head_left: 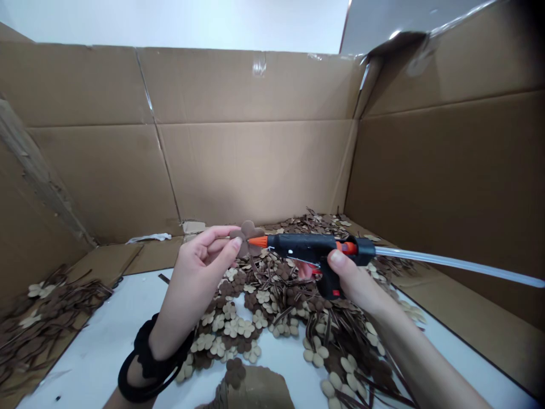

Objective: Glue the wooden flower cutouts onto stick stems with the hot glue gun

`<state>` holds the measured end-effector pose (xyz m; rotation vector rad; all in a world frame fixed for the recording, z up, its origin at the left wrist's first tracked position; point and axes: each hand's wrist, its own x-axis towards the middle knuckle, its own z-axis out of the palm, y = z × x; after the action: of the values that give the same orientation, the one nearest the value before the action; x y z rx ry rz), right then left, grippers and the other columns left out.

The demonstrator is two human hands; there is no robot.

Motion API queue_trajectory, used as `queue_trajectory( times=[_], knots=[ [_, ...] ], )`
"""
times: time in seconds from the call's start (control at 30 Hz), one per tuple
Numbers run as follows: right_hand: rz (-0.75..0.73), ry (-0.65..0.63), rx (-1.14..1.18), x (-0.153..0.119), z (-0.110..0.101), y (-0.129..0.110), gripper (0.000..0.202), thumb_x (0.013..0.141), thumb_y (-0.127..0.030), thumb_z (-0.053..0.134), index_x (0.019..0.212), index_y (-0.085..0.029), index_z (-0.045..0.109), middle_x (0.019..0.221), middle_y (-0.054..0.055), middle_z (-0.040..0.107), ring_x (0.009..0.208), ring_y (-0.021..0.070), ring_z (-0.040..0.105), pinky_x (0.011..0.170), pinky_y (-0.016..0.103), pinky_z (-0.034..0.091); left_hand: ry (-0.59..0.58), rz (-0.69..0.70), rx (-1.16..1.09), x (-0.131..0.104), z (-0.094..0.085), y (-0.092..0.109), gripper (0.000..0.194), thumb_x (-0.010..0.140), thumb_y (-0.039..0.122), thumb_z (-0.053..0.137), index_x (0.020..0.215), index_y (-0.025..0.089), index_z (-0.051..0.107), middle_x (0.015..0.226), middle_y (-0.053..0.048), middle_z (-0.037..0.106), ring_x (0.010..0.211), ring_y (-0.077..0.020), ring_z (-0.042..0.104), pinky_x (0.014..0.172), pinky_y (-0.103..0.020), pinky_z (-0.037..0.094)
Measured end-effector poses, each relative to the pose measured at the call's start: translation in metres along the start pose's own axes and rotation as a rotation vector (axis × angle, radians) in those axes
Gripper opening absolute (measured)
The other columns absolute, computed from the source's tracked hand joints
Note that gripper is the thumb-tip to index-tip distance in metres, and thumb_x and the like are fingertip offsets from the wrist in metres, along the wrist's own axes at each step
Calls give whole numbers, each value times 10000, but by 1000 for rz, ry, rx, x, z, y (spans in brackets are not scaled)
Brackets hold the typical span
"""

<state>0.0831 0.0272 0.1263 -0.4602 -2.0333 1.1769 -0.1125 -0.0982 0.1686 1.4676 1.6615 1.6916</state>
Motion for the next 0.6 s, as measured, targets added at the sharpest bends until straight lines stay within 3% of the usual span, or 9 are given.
queue_trajectory(
  times=[0.2, 0.6],
  knots=[
    [-11, 24, -33, 0, 2, -5, 663, 735, -824, 372, 611, -217, 606, 665, 91, 613, 655, 230, 576, 577, 355, 449, 3, -21, -15, -3, 1, 1, 311, 819, 407, 611, 1023, 179, 666, 849, -57, 744, 742, -170, 689, 683, -258, 547],
    [-44, 44, -60, 0, 6, -6, 665, 770, -804, 335, 576, -202, 543, 618, 62, 562, 611, 186, 539, 533, 297, 422, 32, -10, -18, -4, 1, 1, 363, 821, 440, 609, 1054, 166, 657, 888, -81, 749, 791, -196, 703, 723, -285, 549]
  ],
)
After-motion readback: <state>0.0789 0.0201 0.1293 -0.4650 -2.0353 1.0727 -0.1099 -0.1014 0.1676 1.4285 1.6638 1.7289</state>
